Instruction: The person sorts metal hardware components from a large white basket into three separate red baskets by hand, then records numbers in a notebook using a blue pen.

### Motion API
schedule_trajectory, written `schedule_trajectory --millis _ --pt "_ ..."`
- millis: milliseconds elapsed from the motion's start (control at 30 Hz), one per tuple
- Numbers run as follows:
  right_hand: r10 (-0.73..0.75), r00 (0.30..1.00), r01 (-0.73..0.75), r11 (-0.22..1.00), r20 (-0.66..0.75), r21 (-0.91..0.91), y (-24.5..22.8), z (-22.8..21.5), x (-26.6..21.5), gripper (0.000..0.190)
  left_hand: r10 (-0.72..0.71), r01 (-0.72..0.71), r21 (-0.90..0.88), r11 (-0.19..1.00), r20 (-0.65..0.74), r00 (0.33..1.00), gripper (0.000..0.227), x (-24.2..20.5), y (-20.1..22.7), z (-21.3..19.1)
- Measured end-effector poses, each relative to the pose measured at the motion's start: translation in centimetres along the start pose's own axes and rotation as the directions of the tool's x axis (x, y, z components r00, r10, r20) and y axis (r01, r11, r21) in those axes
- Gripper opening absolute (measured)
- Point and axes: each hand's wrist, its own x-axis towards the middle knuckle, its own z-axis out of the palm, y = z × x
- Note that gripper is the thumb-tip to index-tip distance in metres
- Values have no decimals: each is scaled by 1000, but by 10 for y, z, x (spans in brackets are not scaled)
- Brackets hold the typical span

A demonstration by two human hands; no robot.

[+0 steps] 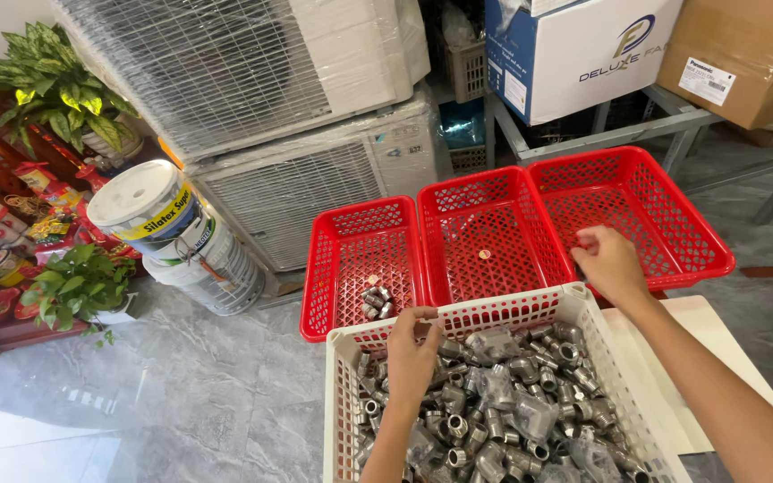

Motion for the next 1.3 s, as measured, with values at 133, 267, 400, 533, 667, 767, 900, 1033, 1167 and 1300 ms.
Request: schedule_trajectory --millis 133,267,400,533,667,767,900,1033,1167,1300 --pt "-155 946 152 988 286 32 -86 7 -54 30 -108 110 31 994 -57 993 9 5 -9 -2" --pt "-241 806 273 962 541 22 -121 54 -104 30 -167 169 14 985 -103 981 12 4 4 -13" --pt "-409 649 661 720 641 -209 -86 132 -116 37 -148 154 22 988 -175 973 16 1 4 -19" --pt "-556 653 744 598 515 -298 -54 174 -109 37 -137 149 41 988 -203 969 19 7 -11 -21" --pt "-532 658 701 691 534 -176 -78 134 -120 34 -138 145 21 989 -193 971 19 5 -7 -21" --pt "-386 739 393 913 552 113 -89 103 -123 34 -135 140 14 990 -190 972 18 4 -5 -20" --pt "-214 845 -203 720 490 663 -97 70 -130 35 -159 156 -154 976 -9 987 28 3 -1 -14" --pt "-179 797 -420 523 577 742 -89 66 -119 31 -121 176 -221 959 243 963 44 -6 25 -10" --pt "-158 814 -451 437 560 778 -90 66 -117 35 -31 107 -322 941 234 972 48 -6 19 -1" --pt "-37 823 -508 399 566 764 -90 75 -117 32 12 32 -292 956 146 989 32 -8 18 3"
